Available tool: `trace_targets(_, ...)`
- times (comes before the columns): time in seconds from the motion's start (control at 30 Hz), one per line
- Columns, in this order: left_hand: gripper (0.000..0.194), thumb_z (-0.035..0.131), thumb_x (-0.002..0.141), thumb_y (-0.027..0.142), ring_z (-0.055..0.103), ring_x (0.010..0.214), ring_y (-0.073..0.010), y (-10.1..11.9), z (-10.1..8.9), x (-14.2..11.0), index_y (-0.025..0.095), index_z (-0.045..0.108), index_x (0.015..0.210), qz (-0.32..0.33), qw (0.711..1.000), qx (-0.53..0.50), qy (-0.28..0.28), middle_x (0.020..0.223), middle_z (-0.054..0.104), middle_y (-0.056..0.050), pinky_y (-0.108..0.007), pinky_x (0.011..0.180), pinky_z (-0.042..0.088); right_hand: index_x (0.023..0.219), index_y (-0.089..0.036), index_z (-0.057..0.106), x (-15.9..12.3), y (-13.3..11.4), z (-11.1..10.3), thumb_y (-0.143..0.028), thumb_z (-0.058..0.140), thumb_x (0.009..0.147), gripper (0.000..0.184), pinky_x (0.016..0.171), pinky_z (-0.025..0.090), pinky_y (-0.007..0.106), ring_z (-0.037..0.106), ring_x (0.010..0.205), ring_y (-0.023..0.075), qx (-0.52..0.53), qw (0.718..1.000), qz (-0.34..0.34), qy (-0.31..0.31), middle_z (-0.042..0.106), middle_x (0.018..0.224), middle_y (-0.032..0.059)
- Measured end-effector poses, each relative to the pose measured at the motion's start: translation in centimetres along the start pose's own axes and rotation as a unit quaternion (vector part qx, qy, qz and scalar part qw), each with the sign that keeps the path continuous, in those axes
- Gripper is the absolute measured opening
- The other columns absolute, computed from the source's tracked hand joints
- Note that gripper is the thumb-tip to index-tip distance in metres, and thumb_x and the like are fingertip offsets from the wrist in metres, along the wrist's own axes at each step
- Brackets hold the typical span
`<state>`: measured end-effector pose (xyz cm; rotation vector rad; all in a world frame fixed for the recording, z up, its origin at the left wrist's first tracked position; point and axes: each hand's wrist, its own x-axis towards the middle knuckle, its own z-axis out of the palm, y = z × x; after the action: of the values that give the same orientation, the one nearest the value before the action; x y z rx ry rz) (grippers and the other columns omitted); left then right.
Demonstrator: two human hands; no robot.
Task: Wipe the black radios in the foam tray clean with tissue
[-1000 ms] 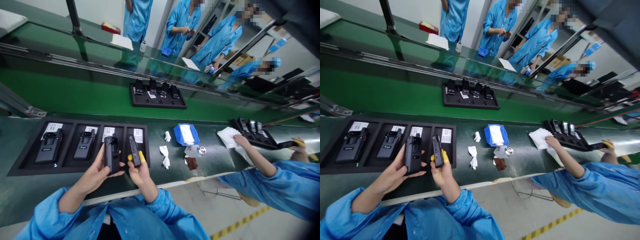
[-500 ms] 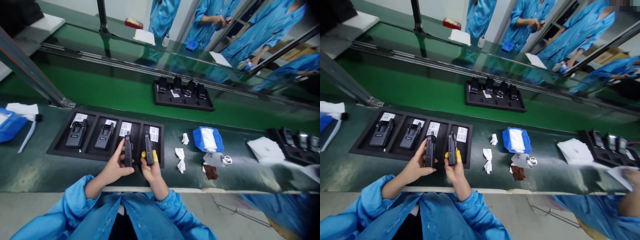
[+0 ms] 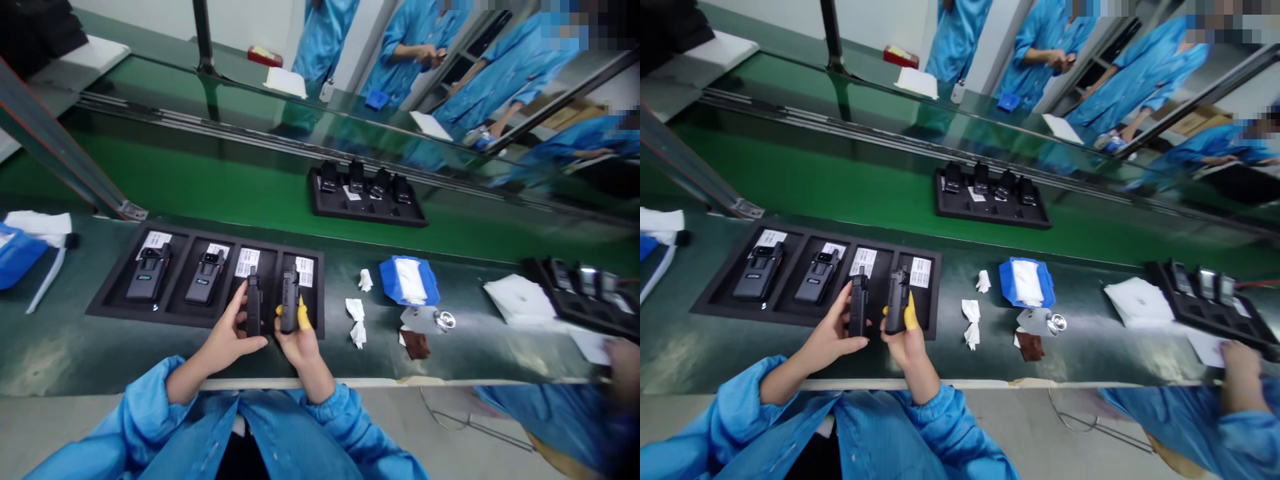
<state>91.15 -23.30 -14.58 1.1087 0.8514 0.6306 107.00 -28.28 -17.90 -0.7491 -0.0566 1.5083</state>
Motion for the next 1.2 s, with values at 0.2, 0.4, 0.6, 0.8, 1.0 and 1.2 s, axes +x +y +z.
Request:
trace_targets(0.2,0.089,0.066,0.072,0.024,0.047,0.122,-0.0264,-0.6,-1.2,0.4,0.025,0.018,0.146,0.076,0.987,0.140,0.027,0.136,0.043,-0.012,-0.047,0.108,0.033,0.117,-0.027,0.049,0.4,-0.2,-0.6,-0.041,0.078,0.063,0.063,0.090,0.049,0.033,0.058,0.101,0.0159,-0.205,0.960,-0.187,-0.018,0.060,0.111,0.0017)
trace_targets(0.4,0.059,0.054,0.071,0.009,0.045,0.125,-0.0242,1.1,-1.1,-0.1,0.024,0.048,0.127,0.234,0.937,0.257,0.041,0.129,0.051,-0.008,-0.044,0.109,0.033,0.095,-0.025,0.062,-0.8,-1.0,-0.2,-0.024,0.076,0.065,0.033,0.097,0.046,0.039,0.061,0.100,0.0187,-0.287,0.932,-0.222,-0.020,0.065,0.104,0.0039)
trace_targets(0.6,0.055,0.059,0.071,0.012,0.047,0.124,-0.0249,0.7,-1.4,-0.1,0.023,0.049,0.124,0.225,0.945,0.230,0.062,0.127,0.053,-0.010,-0.045,0.109,0.031,0.097,-0.025,0.062,-1.1,-1.3,0.2,-0.019,0.077,0.061,0.039,0.093,0.050,0.037,0.060,0.098,0.0176,-0.256,0.937,-0.236,-0.009,0.064,0.103,0.0031)
trace_targets(0.8,0.066,0.072,0.067,0.031,0.059,0.110,-0.0284,1.1,-0.4,0.0,0.020,0.045,0.126,0.027,0.997,-0.003,0.065,0.126,0.057,-0.012,-0.047,0.103,0.041,0.131,-0.031,0.039,2.8,-5.2,1.6,-0.031,0.066,0.073,0.064,0.055,0.059,0.024,0.056,0.089,0.0128,-0.238,0.943,-0.220,0.076,0.052,0.118,0.0026)
trace_targets(1.0,0.063,0.077,0.058,0.033,0.054,0.117,-0.0328,3.9,1.6,0.4,0.034,0.054,0.117,-0.089,0.988,-0.096,0.077,0.130,0.057,-0.001,-0.042,0.087,0.055,0.139,-0.025,0.032,9.1,-8.7,2.0,-0.021,0.053,0.082,0.061,0.047,0.057,0.024,0.059,0.077,0.0120,-0.433,0.869,-0.210,0.118,0.045,0.122,0.0089)
trace_targets(1.2,0.056,0.077,0.060,0.043,0.056,0.115,-0.0323,3.7,1.9,1.1,0.035,0.058,0.112,-0.171,0.982,-0.074,0.013,0.130,0.058,0.001,-0.040,0.091,0.053,0.143,-0.012,0.028,7.8,-9.5,2.2,-0.016,0.050,0.086,0.062,0.106,0.041,0.038,0.042,0.127,0.0232,-0.665,0.699,-0.212,0.155,0.029,0.140,0.0175)
